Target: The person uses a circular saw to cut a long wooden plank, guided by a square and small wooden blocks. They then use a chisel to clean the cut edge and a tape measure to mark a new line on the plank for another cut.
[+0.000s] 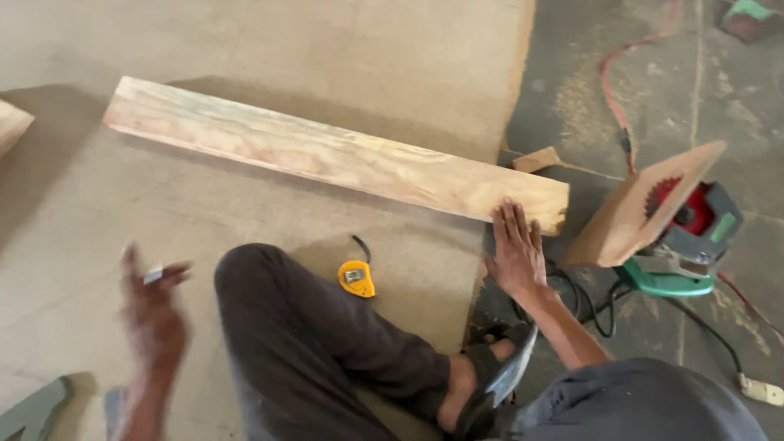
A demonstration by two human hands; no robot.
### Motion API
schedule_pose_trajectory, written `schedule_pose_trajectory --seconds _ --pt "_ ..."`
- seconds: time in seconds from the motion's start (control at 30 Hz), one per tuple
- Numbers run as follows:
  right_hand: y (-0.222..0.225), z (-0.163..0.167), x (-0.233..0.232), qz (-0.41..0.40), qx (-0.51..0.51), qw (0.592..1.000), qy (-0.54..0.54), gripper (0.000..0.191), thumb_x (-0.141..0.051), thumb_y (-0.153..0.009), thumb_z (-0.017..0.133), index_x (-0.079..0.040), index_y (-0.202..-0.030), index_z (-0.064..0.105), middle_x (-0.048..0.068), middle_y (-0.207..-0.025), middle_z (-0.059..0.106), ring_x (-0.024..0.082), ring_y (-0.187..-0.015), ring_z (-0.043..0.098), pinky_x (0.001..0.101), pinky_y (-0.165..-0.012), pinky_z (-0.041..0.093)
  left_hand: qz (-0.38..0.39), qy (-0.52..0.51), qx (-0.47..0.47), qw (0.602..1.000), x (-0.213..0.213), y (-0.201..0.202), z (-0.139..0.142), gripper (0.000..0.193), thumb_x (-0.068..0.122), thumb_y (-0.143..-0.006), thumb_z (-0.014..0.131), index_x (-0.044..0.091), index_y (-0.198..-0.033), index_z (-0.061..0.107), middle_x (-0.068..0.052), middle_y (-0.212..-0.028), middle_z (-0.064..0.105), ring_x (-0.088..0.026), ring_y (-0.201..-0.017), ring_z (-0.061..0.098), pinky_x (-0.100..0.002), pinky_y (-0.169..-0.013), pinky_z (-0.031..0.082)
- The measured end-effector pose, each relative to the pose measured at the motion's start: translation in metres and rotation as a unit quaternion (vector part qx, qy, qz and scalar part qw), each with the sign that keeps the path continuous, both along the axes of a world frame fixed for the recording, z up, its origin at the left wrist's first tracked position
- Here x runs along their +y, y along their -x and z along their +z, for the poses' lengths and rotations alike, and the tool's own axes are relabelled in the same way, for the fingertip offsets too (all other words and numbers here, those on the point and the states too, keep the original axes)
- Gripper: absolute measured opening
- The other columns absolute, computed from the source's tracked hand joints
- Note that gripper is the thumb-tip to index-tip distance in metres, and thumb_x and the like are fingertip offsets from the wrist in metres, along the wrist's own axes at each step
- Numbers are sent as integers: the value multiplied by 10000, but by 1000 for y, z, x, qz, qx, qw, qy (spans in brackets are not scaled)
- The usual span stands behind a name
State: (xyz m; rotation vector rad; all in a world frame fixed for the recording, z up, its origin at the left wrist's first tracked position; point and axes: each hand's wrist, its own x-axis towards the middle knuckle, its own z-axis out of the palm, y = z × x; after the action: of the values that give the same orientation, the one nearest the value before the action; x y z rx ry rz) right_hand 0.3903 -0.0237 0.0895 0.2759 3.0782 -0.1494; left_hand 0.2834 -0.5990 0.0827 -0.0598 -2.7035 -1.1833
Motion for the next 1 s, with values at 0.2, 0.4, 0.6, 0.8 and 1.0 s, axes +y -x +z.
schedule_pose_trajectory --seconds 0.2,0.4,0.6,0.8,1.0 --pt "-4 -11 -23 -14 7 999 -28 930 -211 -812 721 -15 -1578 231 207 -1674 147 421 -1554 165 598 -1225 174 355 297 -201 864 -169 -53 14 193 5 -1044 459 84 -1151 598 -192 -1205 691 -279 -1047 676 -369 -830 544" --pt "-8 -18 -33 5 77 997 29 839 -76 -753 682 -125 -1534 381 199 -1681 169 464 -1547 183 570 -1168 347 357 233 -378 822 -176 -31 -17 193 84 -1068 431 69 -1192 579 -176 -1190 676 -260 -1037 653 -373 -832 525" --pt "-14 -21 -30 15 87 996 21 581 -69 -753 704 -102 -1320 583 168 -1673 197 426 -1543 230 581 -1072 449 367 185 -353 841 -203 -52 -17 236 163 -1093 404 55 -1232 560 -161 -1174 661 -241 -1027 630 -376 -834 507" --pt "-24 -19 -22 8 64 998 10 531 -71 -736 708 -131 -1259 639 125 -1653 224 376 -1533 272 566 -1046 471 349 36 -123 928 -189 -16 2 303 242 -1118 377 40 -1273 541 -146 -1159 646 -221 -1017 608 -380 -836 489" --pt "-18 -6 -31 -2 46 999 -20 502 -112 -776 727 -157 -1269 646 130 -1627 242 374 -1511 277 559 -1076 457 107 -183 17 977 -73 89 50 382 321 -1142 349 26 -1313 521 -130 -1143 631 -202 -1007 585 -383 -838 471"
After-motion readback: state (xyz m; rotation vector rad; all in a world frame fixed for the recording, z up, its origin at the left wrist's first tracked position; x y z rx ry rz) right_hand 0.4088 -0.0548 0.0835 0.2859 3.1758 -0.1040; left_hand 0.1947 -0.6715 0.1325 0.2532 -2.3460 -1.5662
